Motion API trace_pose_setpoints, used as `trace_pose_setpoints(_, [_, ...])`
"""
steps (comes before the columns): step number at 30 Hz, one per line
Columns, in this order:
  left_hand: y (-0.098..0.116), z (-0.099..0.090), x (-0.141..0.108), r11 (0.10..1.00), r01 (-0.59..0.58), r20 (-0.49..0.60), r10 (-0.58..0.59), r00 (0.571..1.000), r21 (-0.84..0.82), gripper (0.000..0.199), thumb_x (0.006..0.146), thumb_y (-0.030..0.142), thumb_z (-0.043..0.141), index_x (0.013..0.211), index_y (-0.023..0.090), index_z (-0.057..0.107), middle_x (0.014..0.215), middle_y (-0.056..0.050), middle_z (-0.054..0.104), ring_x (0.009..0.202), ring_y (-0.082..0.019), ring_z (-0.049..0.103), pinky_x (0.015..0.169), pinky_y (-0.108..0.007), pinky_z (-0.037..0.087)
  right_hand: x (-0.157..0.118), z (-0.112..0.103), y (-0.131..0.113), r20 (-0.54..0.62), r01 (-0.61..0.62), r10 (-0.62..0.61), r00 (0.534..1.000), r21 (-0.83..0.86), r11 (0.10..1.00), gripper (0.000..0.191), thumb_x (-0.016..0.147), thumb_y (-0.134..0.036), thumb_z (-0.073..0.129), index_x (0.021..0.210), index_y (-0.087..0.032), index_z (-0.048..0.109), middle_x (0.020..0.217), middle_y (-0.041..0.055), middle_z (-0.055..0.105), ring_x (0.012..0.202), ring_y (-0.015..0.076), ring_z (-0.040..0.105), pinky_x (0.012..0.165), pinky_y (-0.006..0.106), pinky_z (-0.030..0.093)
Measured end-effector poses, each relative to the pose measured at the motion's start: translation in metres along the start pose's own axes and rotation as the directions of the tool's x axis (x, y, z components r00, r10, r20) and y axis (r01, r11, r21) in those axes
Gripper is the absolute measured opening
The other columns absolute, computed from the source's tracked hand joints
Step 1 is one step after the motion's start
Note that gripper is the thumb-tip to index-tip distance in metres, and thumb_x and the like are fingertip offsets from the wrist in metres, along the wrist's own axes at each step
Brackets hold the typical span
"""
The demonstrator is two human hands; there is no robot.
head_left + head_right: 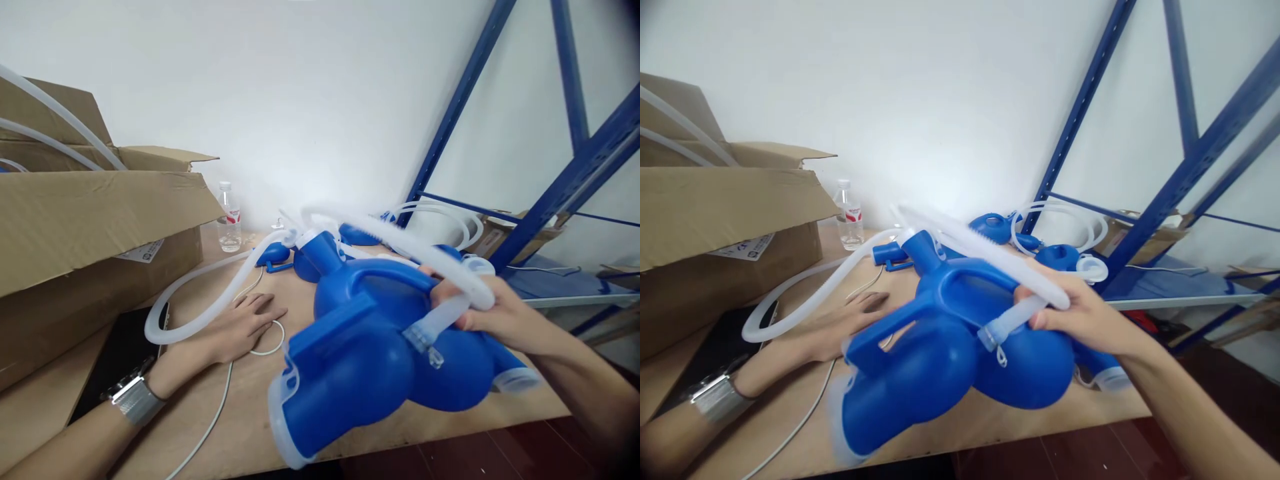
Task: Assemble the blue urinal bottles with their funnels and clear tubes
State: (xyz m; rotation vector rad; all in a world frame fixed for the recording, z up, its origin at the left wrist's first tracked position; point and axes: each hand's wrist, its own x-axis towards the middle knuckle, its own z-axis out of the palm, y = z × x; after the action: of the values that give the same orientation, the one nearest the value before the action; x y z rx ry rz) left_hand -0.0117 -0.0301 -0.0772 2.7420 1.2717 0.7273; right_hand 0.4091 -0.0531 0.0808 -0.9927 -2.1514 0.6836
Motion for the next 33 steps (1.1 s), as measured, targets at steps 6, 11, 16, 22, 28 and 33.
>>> trace_pose_setpoints(6, [-0.021, -0.012, 0.001, 0.99, 0.112, 0.117, -0.122, 0.986, 0.091, 0.054, 0.099, 0.02, 0.041, 0.146, 0.03, 0.065, 0.14, -0.014, 0.066, 0.133, -0.034, 0.059, 0.111, -0.054, 0.05, 0.001, 0.039, 0.021, 0.106, 0.159, -0.15, 0.983, -0.089, 0.983, 0.033, 0.084, -0.064, 0.078, 0.076, -0.031, 0.081, 0.104, 0.0067, 0.063, 0.097, 0.0296, 0.063, 0.091, 0.049, 0.057])
trace_pose_setpoints(11, [-0.025, -0.013, 0.007, 0.972, 0.226, 0.129, -0.233, 0.964, 0.069, 0.065, 0.079, 0.007, 0.046, 0.139, 0.021, 0.068, 0.139, -0.014, 0.066, 0.133, -0.035, 0.06, 0.11, -0.055, 0.051, 0.013, 0.056, 0.048, 0.165, 0.19, -0.167, 0.972, -0.134, 0.973, 0.038, 0.088, -0.065, 0.074, 0.081, -0.029, 0.082, 0.107, 0.0078, 0.059, 0.105, 0.0276, 0.059, 0.098, 0.048, 0.053])
trace_pose_setpoints(16, [-0.006, -0.013, 0.009, 0.978, 0.188, -0.104, -0.197, 0.975, -0.087, 0.049, 0.084, 0.015, 0.043, 0.125, 0.02, 0.069, 0.131, -0.01, 0.071, 0.127, -0.032, 0.063, 0.114, -0.054, 0.048, 0.03, 0.05, 0.064, 0.234, 0.146, -0.1, 0.967, -0.19, 0.971, 0.041, 0.089, -0.068, 0.07, 0.092, -0.03, 0.083, 0.11, 0.0079, 0.063, 0.107, 0.0286, 0.061, 0.103, 0.051, 0.053])
trace_pose_setpoints(22, [0.031, -0.028, 0.003, 0.944, -0.035, -0.12, -0.004, 0.993, -0.327, 0.057, 0.104, 0.054, 0.049, 0.156, 0.03, 0.045, 0.147, -0.01, 0.063, 0.132, -0.033, 0.061, 0.114, -0.053, 0.047, 0.05, 0.028, 0.078, 0.186, 0.097, -0.022, 0.982, -0.408, 0.908, 0.091, 0.085, -0.069, 0.075, 0.164, -0.042, 0.04, 0.144, 0.008, 0.065, 0.136, 0.038, 0.056, 0.127, 0.069, 0.023])
trace_pose_setpoints(28, [0.058, -0.009, 0.003, 0.984, 0.11, -0.015, -0.113, 0.993, -0.143, 0.122, 0.08, 0.063, 0.08, 0.17, 0.03, 0.005, 0.12, -0.012, 0.073, 0.104, -0.036, 0.073, 0.088, -0.052, 0.059, 0.051, 0.02, 0.06, 0.264, 0.156, -0.02, 0.964, -0.505, 0.849, 0.09, 0.089, -0.066, 0.072, 0.167, -0.047, 0.031, 0.163, 0.0066, 0.048, 0.153, 0.0444, 0.04, 0.127, 0.077, 0.018])
trace_pose_setpoints(33, [0.051, -0.01, 0.009, 0.92, 0.178, -0.084, -0.22, 0.972, -0.35, 0.108, 0.087, 0.047, 0.077, 0.169, 0.03, 0.009, 0.117, -0.008, 0.072, 0.099, -0.028, 0.074, 0.086, -0.045, 0.062, 0.027, 0.081, -0.002, 0.116, 0.352, -0.341, 0.933, -0.494, 0.795, 0.079, 0.096, -0.046, 0.068, 0.165, -0.05, 0.032, 0.167, 0.0059, 0.039, 0.155, 0.0417, 0.037, 0.123, 0.07, 0.038])
